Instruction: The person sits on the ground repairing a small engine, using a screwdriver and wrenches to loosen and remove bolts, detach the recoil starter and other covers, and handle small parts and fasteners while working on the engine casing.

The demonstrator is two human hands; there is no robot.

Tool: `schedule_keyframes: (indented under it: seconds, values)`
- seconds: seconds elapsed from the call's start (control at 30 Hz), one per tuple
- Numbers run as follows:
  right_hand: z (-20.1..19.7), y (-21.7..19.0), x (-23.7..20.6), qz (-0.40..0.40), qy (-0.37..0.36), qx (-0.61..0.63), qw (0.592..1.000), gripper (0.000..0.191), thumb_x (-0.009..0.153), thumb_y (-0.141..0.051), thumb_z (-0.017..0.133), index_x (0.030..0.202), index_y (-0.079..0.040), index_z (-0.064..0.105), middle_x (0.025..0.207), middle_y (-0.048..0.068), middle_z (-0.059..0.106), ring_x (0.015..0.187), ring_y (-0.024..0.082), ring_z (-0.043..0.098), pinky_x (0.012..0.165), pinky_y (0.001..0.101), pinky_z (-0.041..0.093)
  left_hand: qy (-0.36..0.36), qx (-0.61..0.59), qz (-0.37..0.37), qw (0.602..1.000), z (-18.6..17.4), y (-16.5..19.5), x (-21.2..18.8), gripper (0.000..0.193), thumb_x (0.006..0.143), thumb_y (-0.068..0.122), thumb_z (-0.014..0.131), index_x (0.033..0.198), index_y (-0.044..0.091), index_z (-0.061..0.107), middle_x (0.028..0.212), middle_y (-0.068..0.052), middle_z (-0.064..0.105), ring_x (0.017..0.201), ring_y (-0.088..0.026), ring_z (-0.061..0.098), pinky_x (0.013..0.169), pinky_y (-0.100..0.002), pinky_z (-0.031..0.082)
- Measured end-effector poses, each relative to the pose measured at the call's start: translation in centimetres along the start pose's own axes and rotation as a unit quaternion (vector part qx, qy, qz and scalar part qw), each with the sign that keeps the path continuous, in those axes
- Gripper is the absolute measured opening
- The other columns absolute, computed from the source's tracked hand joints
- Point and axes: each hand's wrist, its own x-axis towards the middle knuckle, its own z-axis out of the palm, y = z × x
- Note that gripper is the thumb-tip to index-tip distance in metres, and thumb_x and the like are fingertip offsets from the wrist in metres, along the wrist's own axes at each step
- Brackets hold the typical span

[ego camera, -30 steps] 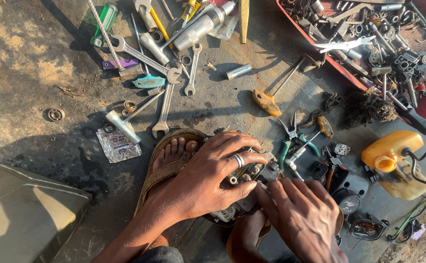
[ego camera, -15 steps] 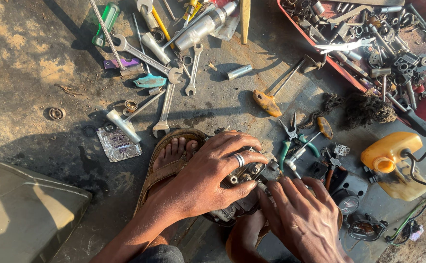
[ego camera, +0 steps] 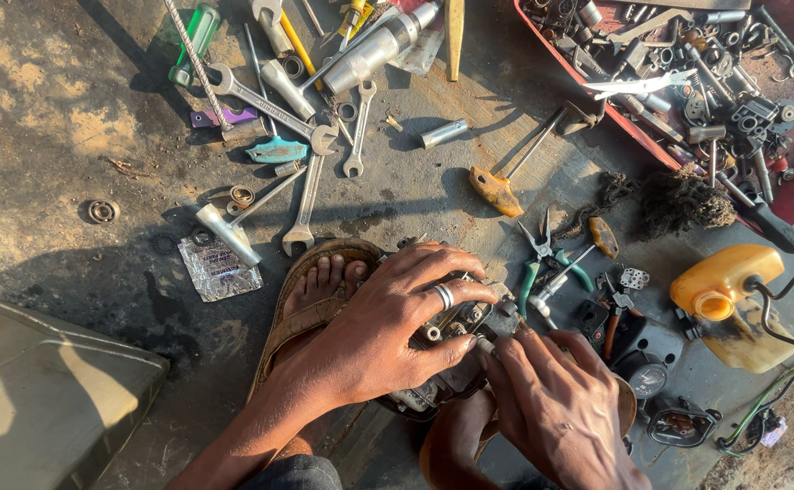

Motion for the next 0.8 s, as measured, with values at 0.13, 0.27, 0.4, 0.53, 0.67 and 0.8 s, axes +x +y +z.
schedule_keyframes:
  seconds: [0.13,0.27,0.4,0.53,0.67,0.8]
  values:
    - [-0.06,0.09,0.49,0.000,-0.020,0.012,1.000,0.014,0.085,-0.022,0.076,0.085,-0.011,0.068,0.085,0.001,0.072,0.074,0.021,0.071,0.077,0.0367,0.055,-0.003,-0.009,-0.006,1.000,0.09,0.01,0.05,0.042,0.091,0.023,0.075,0.131,0.016,0.066,0.141,-0.003,0.057,0.141,-0.027,0.048,0.121,-0.045,0.038]
    - [-0.49,-0.02,0.29,0.024,-0.012,-0.012,1.000,0.020,0.080,-0.027,0.077,0.087,-0.010,0.069,0.079,0.002,0.070,0.075,0.024,0.070,0.073,0.0379,0.054,0.001,0.004,-0.004,1.000,0.19,-0.02,0.02,0.043,0.089,0.023,0.076,0.131,0.016,0.066,0.142,-0.004,0.056,0.142,-0.029,0.046,0.121,-0.046,0.036]
    - [-0.33,-0.14,0.37,-0.020,0.023,-0.019,0.999,0.016,0.080,-0.019,0.073,0.092,-0.009,0.071,0.090,0.004,0.074,0.077,0.022,0.071,0.073,0.0366,0.054,0.000,0.004,-0.002,1.000,0.21,-0.13,0.00,0.044,0.088,0.023,0.076,0.131,0.016,0.066,0.142,-0.004,0.056,0.142,-0.028,0.046,0.122,-0.046,0.036]
    - [-0.19,-0.08,0.57,0.012,-0.020,0.007,1.000,0.011,0.081,-0.021,0.076,0.084,-0.013,0.069,0.081,0.000,0.072,0.072,0.021,0.071,0.068,0.0359,0.055,-0.009,-0.003,-0.010,1.000,0.17,-0.09,0.07,0.043,0.090,0.024,0.076,0.131,0.016,0.066,0.141,-0.003,0.057,0.141,-0.027,0.047,0.122,-0.045,0.036]
    - [-0.47,-0.03,0.33,0.027,0.016,-0.002,1.000,0.020,0.079,-0.024,0.077,0.089,-0.009,0.070,0.082,0.003,0.071,0.073,0.023,0.070,0.063,0.0368,0.053,0.002,-0.004,-0.004,1.000,0.05,0.02,0.01,0.043,0.089,0.022,0.076,0.131,0.015,0.066,0.141,-0.003,0.057,0.142,-0.028,0.047,0.121,-0.045,0.037]
    - [-0.26,0.15,0.26,-0.021,0.011,0.008,1.000,0.015,0.079,-0.018,0.073,0.091,-0.009,0.070,0.086,0.004,0.073,0.070,0.022,0.069,0.062,0.0352,0.053,0.005,-0.004,0.001,1.000,0.02,0.01,0.05,0.044,0.088,0.021,0.076,0.131,0.015,0.066,0.141,-0.004,0.057,0.142,-0.029,0.047,0.121,-0.046,0.037]
